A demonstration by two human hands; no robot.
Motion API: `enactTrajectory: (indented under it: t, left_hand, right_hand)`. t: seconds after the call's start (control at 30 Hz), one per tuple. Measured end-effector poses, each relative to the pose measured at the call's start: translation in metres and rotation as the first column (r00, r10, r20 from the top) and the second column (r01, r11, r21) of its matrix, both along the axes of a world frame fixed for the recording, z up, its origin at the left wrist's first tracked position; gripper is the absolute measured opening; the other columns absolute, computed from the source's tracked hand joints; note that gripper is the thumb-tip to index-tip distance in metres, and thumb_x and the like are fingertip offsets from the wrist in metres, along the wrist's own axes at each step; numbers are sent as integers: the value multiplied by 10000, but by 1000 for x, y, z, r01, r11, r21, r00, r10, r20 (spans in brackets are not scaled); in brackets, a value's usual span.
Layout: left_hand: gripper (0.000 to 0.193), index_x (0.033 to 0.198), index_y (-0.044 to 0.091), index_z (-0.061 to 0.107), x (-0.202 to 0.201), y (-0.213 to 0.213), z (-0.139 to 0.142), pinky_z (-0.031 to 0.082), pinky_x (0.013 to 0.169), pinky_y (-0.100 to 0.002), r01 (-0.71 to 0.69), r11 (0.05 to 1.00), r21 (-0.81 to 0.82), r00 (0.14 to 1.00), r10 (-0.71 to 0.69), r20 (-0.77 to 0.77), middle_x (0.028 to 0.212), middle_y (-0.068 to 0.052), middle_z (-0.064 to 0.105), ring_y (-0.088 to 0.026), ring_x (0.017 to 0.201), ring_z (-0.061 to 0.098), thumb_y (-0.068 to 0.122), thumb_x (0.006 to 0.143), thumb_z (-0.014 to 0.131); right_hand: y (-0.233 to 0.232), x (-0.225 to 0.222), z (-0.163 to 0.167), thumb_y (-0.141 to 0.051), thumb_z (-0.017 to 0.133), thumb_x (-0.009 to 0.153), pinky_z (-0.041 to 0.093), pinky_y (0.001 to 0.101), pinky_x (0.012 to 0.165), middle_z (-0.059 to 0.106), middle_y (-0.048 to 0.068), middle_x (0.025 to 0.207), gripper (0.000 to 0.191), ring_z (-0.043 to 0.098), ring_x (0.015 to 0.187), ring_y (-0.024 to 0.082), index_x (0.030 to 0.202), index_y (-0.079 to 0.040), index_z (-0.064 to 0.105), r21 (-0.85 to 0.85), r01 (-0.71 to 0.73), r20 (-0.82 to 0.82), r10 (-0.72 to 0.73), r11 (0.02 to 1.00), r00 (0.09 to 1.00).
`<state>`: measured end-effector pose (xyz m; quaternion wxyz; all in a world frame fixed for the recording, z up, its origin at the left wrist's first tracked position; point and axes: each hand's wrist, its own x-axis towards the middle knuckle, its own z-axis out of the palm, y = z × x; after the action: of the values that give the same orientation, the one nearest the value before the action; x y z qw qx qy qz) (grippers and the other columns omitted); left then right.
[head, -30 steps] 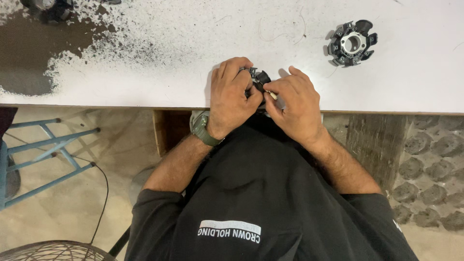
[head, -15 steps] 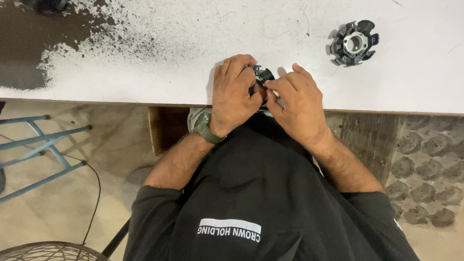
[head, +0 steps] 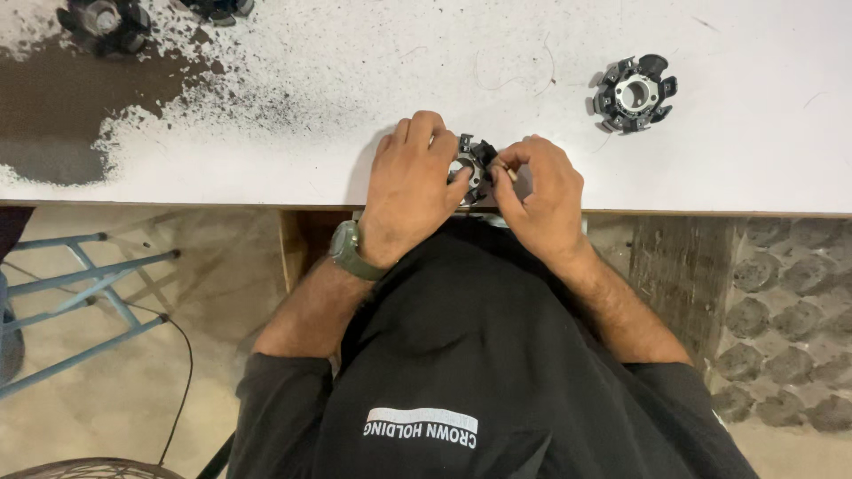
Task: The person sits at a workbench assembling black plastic hub components, picking up parts one at a time and pressing them together by hand, occasionally using a small stick-like tool to work on the parts, and setting finished assemblies in a growing pile on the table.
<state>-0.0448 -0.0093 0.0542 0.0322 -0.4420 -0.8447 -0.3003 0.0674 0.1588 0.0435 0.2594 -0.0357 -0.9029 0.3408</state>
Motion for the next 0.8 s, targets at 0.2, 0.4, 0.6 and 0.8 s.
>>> enactTrajectory:
  t: [0.2,0.4,0.6,0.8]
  left_hand:
    - [237,979,31,673,6,21,-2,478,870,-461,-55,976,-212,992,29,-125,1037,-123,576,-312,977,602,181,828,778]
    - [191,946,25,665,1,17,4,476,831,-469,-64,996,-56,995,59,-84,1039,-128,589,-319,957,601,115,789,726]
    - [172,1028,61,674,-4,13,2,491,921,-453,55,993,100,998,-51,-47,1269,-79,618,-297,1133,613,100,870,728]
    - [133,976,68,669,-12,4,4,498,918,-447,187,981,52,979,-182,-93,1296,-98,613,-298,1161,607,71,855,726]
  right_hand:
    - [1,1,2,34,762,903,511,407,796,653,99,933,228,646,860,302,1046,-49,605,-13,-5,-18,4,1000,1000]
    - [7,0,7,29,771,875,500,450,838,627,105,925,240,617,874,328,1037,-55,614,51,-18,-37,20,999,999]
    - [14,-2,5,19,766,863,504,460,869,630,99,949,250,622,927,340,1045,-64,616,65,-26,-43,29,998,999]
    - [21,-4,3,23,764,867,495,453,857,627,99,969,252,620,948,339,1058,-61,621,58,-46,-20,48,997,999]
